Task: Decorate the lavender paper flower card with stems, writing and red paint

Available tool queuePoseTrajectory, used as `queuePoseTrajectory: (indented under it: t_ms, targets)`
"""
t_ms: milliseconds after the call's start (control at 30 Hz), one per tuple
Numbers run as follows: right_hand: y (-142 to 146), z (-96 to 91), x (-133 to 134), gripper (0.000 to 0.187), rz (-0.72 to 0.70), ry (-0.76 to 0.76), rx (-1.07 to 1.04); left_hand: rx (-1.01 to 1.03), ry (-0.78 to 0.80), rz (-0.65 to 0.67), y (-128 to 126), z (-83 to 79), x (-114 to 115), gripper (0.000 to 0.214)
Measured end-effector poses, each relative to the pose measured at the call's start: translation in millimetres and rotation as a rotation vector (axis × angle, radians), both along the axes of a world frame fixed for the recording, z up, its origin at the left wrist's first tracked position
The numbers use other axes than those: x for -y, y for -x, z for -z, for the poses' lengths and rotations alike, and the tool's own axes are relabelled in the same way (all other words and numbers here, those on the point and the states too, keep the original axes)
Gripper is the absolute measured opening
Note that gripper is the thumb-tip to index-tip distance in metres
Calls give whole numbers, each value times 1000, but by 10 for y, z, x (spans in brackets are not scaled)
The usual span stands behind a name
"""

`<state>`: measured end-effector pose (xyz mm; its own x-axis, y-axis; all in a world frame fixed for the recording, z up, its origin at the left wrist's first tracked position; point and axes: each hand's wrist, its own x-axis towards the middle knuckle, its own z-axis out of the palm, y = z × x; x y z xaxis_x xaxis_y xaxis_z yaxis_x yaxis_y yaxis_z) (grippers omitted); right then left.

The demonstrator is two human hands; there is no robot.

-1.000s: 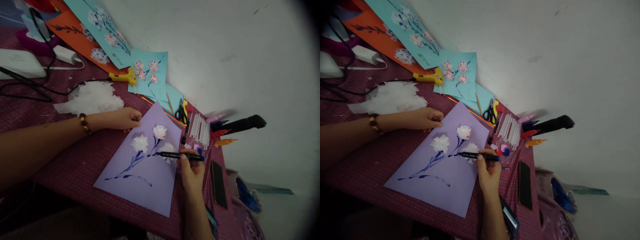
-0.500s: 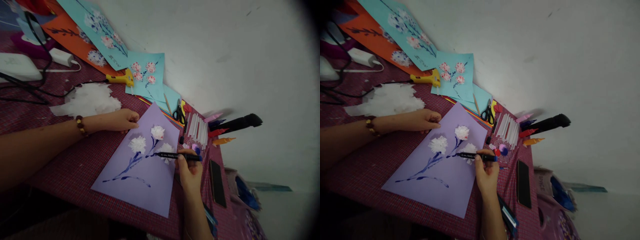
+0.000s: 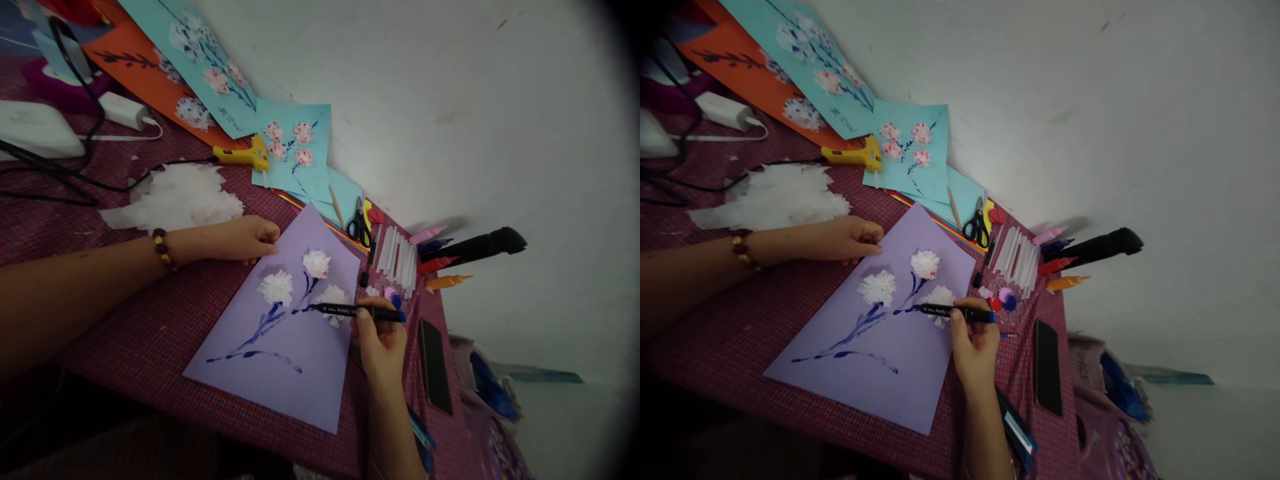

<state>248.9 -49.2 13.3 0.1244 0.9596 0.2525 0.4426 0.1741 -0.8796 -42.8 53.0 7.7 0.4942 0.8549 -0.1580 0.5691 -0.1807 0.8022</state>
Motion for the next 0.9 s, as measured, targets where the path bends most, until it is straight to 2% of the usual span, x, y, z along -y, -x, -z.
queuePoseTrajectory:
  t_ms: [900]
  targets:
    - [8,-10,8,13,9,13,-4,-20,21,-16,-8,-25,18,13]
